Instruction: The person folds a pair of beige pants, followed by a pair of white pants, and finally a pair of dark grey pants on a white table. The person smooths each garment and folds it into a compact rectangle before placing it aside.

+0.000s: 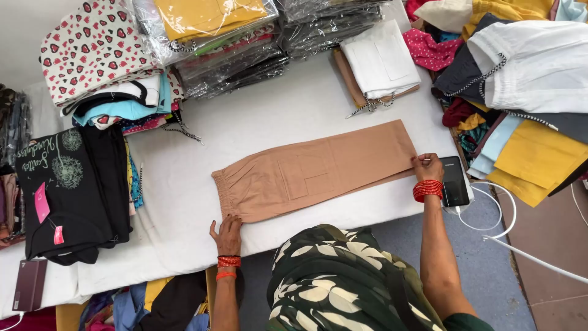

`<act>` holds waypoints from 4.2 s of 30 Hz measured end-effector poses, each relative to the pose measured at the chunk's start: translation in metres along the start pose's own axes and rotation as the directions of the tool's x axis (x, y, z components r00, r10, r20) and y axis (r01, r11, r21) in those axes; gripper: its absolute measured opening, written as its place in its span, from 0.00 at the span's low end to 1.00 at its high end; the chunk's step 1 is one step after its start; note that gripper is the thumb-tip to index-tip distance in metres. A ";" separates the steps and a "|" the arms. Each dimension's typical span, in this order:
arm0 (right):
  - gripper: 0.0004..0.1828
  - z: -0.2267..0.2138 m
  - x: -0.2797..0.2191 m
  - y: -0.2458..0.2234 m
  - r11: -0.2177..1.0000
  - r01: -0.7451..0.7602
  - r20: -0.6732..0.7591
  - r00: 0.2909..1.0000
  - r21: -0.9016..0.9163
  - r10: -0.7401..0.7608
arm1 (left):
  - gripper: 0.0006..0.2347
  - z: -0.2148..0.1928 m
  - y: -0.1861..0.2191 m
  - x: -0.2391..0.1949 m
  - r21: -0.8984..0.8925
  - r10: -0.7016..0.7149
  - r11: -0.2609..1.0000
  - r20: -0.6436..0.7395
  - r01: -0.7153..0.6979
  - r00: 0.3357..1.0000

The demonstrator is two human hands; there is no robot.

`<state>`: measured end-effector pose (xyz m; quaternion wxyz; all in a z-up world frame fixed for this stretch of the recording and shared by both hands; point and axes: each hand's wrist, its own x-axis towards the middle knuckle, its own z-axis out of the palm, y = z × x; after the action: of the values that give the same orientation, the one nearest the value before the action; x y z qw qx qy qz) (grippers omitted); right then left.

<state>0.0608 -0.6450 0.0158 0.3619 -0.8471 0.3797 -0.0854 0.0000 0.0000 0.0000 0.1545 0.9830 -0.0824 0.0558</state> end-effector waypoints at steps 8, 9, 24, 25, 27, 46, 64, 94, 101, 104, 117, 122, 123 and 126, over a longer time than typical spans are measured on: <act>0.15 0.005 -0.008 0.033 0.999 -0.012 -0.003 1.000 -0.038 0.012 | 0.13 -0.003 -0.004 -0.002 0.036 0.067 0.997 0.087 -0.071 0.994; 0.15 0.008 -0.008 0.035 0.997 -0.001 -0.002 1.000 -0.071 0.001 | 0.13 -0.005 -0.003 -0.003 0.022 0.074 0.997 0.079 -0.076 0.994; 0.30 0.072 -0.063 -0.047 0.668 0.673 0.092 0.723 -0.317 -0.685 | 0.11 0.033 0.065 0.059 -0.318 -0.042 0.948 -0.070 0.018 0.997; 0.30 0.087 -0.081 -0.064 0.663 0.681 0.091 0.716 -0.312 -0.693 | 0.11 0.041 0.081 0.071 -0.316 -0.047 0.949 -0.079 0.020 0.996; 0.38 0.115 -0.119 -0.095 0.489 0.862 0.345 0.503 -0.136 -0.792 | 0.19 0.056 0.114 0.094 -0.174 0.162 0.972 -0.007 -0.160 0.987; 0.38 0.075 0.051 -0.071 0.579 0.665 0.389 0.746 -0.472 -0.541 | 0.29 0.050 0.059 0.155 0.339 -0.330 0.911 0.258 0.234 0.908; 0.40 0.062 0.032 -0.079 0.614 0.629 0.350 0.776 -0.476 -0.524 | 0.30 0.033 0.077 0.157 0.321 -0.429 0.891 0.366 0.321 0.826; 0.29 0.019 0.001 -0.020 0.968 -0.068 0.301 0.943 -0.240 0.141 | 0.22 0.015 0.148 0.107 -0.243 -0.030 0.969 0.043 0.040 0.999; 0.21 0.065 -0.037 -0.050 0.948 0.159 0.239 0.944 0.277 -0.228 | 0.23 0.048 0.143 0.129 -0.835 -0.157 0.391 0.354 0.387 0.922; 0.21 0.083 -0.099 -0.103 0.920 0.229 0.373 0.862 0.317 -0.343 | 0.29 0.053 0.146 0.147 -0.836 -0.084 -0.056 0.549 0.546 0.832; 0.20 0.078 -0.155 -0.111 0.840 0.337 0.599 0.592 0.425 -0.540 | 0.20 0.145 0.103 0.141 -0.811 -0.321 0.123 0.512 0.572 0.797; 0.16 0.061 -0.133 -0.089 0.886 0.267 0.432 0.796 0.379 -0.425 | 0.17 0.079 0.119 0.145 -0.848 -0.312 0.203 0.417 0.489 0.854; 0.16 0.060 -0.132 -0.086 0.910 0.227 0.410 0.836 0.348 -0.365 | 0.16 0.060 0.123 0.145 -0.845 -0.323 0.258 0.382 0.469 0.866; 0.17 0.061 -0.132 -0.084 0.917 0.256 0.407 0.836 0.306 -0.369 | 0.17 0.067 0.113 0.138 -0.847 -0.305 0.305 0.347 0.436 0.887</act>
<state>0.0432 -0.4801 0.0456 0.5211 -0.8440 0.1264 0.0126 0.1208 -0.1475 -0.0113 0.6658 0.7302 0.1201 -0.0950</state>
